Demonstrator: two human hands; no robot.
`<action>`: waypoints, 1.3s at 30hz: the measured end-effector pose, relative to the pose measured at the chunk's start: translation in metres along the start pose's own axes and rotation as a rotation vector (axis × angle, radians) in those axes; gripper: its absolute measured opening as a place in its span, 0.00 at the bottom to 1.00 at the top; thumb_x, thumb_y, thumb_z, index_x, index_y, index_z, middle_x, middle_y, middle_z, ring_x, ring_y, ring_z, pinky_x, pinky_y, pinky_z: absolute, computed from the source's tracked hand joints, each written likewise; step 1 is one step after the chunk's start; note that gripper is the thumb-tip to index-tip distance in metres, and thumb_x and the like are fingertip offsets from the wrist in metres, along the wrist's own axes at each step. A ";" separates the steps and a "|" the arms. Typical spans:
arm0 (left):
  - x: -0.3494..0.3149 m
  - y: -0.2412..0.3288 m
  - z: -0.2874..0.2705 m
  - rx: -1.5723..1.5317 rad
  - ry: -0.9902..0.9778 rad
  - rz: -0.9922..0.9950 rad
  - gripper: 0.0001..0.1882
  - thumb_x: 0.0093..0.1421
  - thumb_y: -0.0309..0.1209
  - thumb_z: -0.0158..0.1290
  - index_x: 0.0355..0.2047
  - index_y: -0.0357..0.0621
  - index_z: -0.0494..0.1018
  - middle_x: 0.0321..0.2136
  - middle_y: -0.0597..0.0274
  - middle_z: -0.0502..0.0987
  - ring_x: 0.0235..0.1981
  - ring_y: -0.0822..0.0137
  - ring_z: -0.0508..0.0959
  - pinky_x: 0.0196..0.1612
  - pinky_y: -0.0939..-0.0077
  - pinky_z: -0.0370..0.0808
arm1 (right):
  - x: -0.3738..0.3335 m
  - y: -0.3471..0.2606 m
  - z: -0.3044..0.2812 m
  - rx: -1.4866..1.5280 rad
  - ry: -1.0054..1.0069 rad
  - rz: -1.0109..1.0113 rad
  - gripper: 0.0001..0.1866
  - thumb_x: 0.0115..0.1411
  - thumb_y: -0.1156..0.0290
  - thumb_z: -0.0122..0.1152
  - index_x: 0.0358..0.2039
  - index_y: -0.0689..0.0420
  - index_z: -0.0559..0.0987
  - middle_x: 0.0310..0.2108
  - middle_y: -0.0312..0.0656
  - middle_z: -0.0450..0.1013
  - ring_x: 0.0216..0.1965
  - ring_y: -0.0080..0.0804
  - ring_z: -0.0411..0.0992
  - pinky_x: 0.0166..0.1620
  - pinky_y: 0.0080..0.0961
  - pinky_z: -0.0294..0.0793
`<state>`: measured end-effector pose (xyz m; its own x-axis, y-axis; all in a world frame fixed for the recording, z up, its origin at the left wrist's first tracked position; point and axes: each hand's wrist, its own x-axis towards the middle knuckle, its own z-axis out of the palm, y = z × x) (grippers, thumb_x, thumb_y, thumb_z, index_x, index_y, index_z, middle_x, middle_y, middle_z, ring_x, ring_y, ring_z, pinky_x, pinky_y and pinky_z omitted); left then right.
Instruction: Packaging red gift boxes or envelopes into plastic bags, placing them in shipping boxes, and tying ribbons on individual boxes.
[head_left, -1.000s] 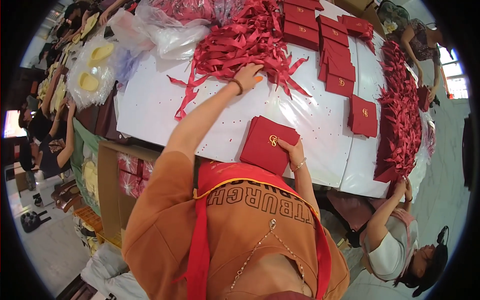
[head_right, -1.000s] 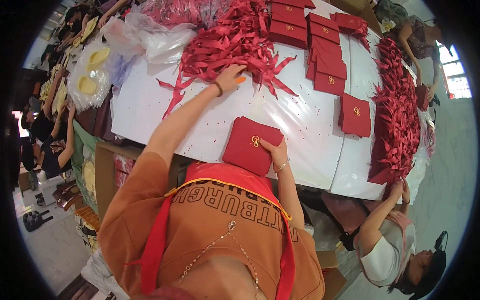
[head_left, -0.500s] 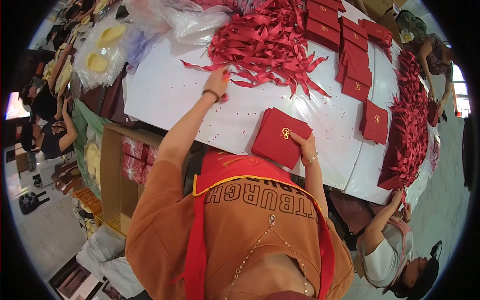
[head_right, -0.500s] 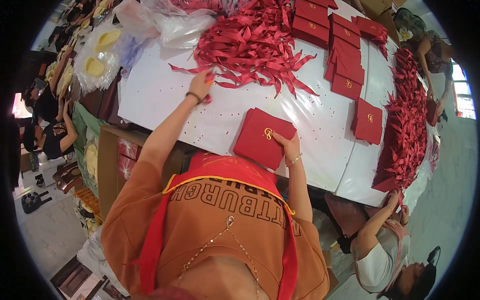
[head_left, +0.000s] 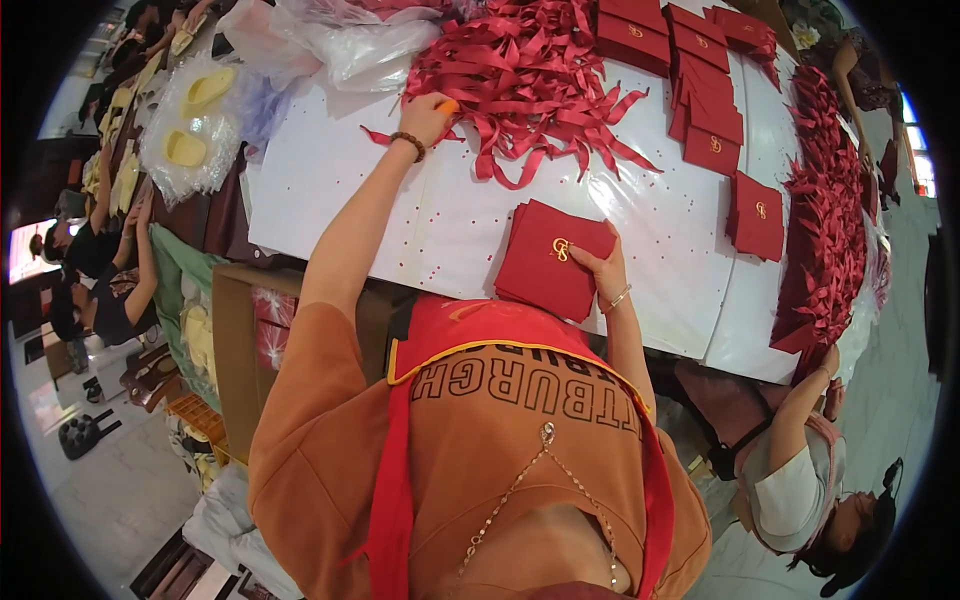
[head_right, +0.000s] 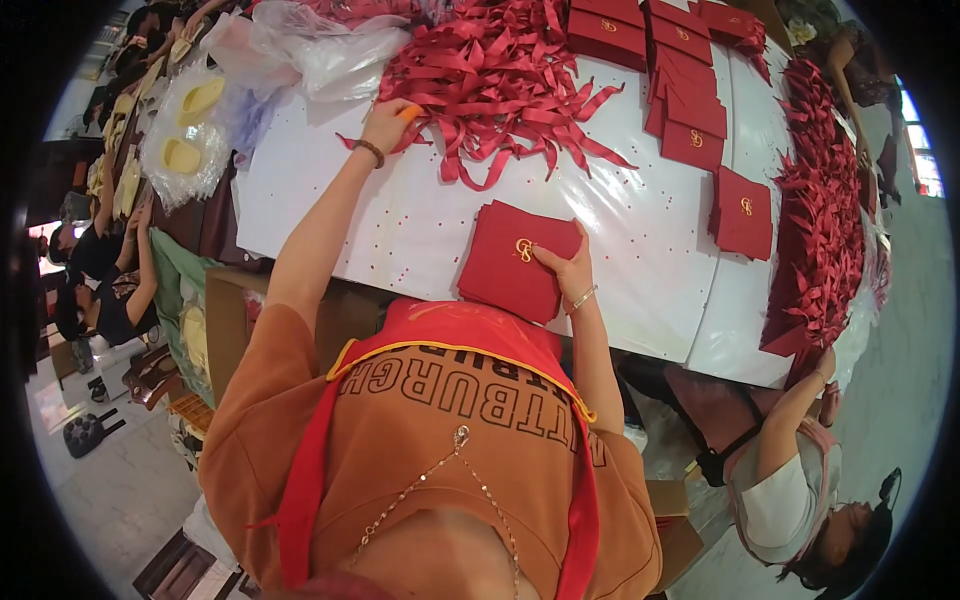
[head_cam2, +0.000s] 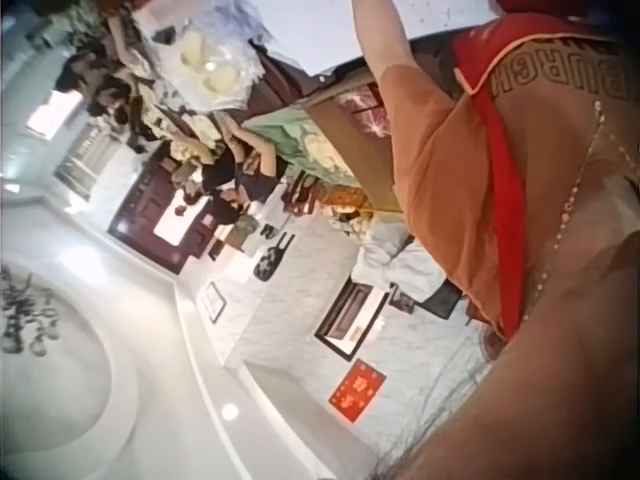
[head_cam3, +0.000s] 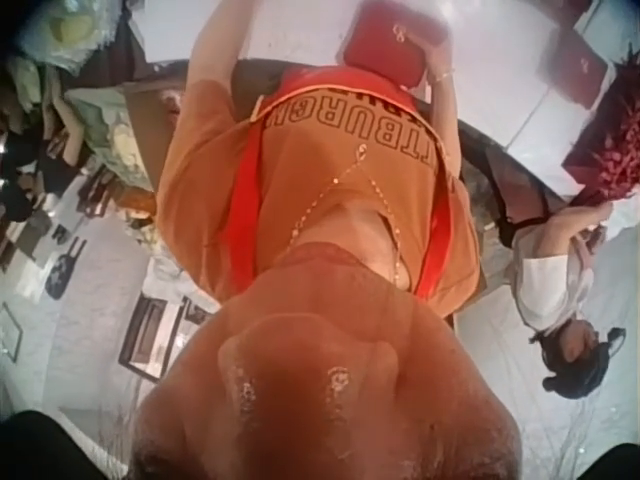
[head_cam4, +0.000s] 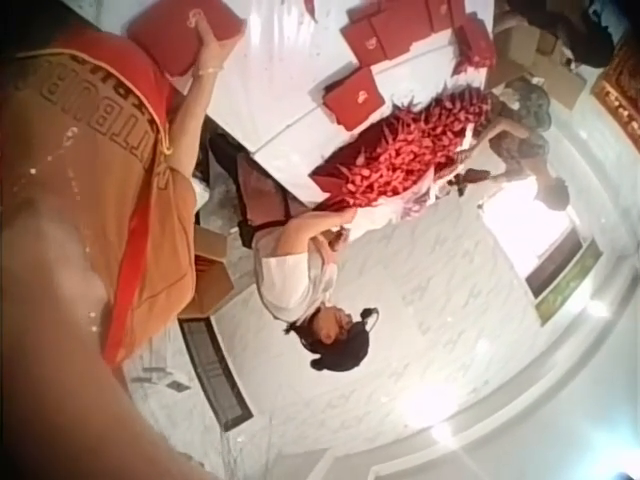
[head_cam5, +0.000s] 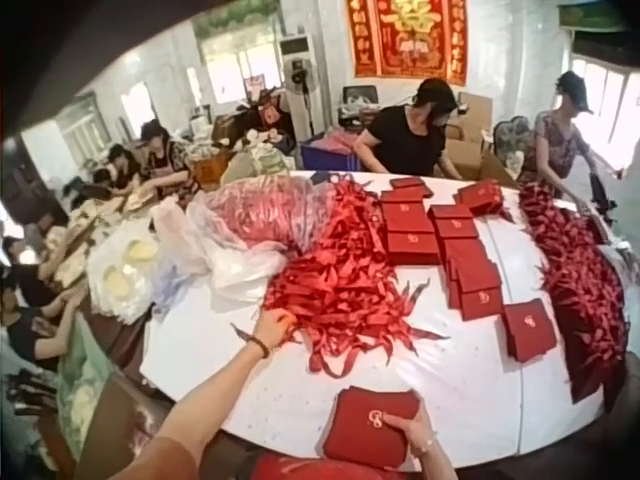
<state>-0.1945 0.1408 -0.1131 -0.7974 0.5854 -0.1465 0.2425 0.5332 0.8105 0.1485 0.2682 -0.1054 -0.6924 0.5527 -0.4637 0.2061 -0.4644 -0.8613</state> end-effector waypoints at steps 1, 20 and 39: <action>-0.003 0.002 0.007 0.055 -0.010 0.033 0.13 0.52 0.40 0.49 0.31 0.45 0.75 0.20 0.61 0.75 0.22 0.66 0.75 0.27 0.74 0.70 | 0.002 0.000 0.005 0.000 -0.002 0.003 0.44 0.42 0.77 0.65 0.56 0.60 0.48 0.43 0.47 0.65 0.41 0.33 0.68 0.44 0.27 0.70; -0.118 -0.022 -0.024 0.508 -0.047 0.429 0.08 0.50 0.32 0.50 0.30 0.45 0.72 0.27 0.58 0.73 0.29 0.57 0.73 0.31 0.68 0.69 | 0.021 0.025 -0.008 -0.393 0.028 -0.093 0.47 0.37 0.64 0.71 0.53 0.71 0.55 0.45 0.53 0.61 0.43 0.37 0.67 0.42 0.26 0.70; -0.081 -0.014 0.046 0.426 0.118 0.390 0.08 0.50 0.34 0.52 0.25 0.42 0.71 0.23 0.58 0.73 0.27 0.61 0.72 0.30 0.68 0.68 | -0.001 0.000 0.013 -0.917 0.156 -0.178 0.48 0.38 0.51 0.67 0.54 0.64 0.56 0.51 0.58 0.54 0.51 0.49 0.57 0.51 0.33 0.61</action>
<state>-0.1080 0.1138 -0.1390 -0.6547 0.7287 0.2009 0.7116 0.5045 0.4890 0.1404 0.2584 -0.1019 -0.6796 0.6802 -0.2748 0.6149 0.3240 -0.7189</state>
